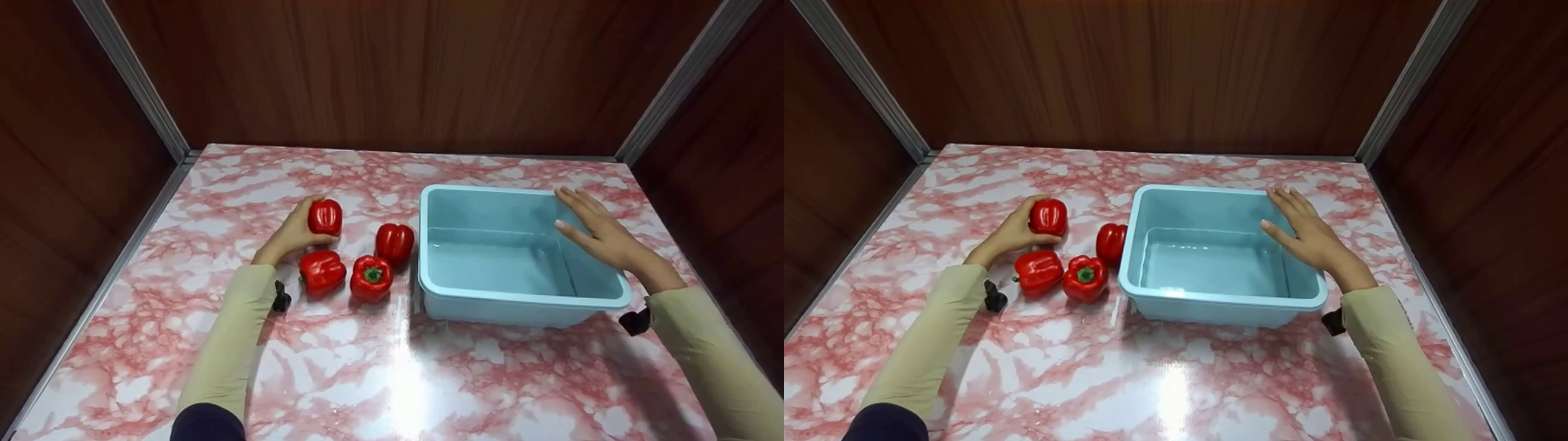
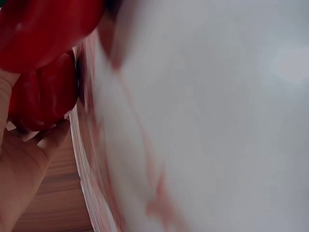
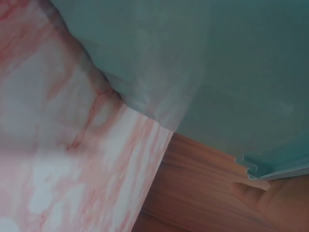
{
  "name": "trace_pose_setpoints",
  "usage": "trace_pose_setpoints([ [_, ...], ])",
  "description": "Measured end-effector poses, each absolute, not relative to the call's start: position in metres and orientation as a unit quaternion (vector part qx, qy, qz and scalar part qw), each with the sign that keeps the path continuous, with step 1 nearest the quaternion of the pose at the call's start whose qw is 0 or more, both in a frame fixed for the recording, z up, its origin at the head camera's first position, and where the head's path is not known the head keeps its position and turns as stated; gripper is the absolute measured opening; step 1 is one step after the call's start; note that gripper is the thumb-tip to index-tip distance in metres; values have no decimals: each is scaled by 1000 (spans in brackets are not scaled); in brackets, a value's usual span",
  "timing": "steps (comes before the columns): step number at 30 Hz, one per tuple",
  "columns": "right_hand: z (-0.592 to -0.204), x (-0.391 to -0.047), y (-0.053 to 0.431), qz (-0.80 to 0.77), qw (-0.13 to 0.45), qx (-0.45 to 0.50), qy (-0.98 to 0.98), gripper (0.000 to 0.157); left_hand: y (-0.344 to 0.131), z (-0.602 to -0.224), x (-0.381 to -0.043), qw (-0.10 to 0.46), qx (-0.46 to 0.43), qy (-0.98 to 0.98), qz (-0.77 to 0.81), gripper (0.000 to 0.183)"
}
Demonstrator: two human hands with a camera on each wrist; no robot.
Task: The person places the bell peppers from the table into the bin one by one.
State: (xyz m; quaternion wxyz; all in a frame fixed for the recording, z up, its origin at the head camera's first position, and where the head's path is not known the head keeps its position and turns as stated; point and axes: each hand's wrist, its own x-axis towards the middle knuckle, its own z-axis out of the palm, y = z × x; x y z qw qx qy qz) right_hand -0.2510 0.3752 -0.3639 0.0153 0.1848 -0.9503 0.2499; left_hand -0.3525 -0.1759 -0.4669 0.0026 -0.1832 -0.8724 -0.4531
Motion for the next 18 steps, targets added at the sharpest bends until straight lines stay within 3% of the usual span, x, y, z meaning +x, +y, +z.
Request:
trace_pose_setpoints([
  [18, -364, -250, 375, 252, 12, 179, -951, 62, -178, -465, -353, -9, -176, -874, -452, 93],
])
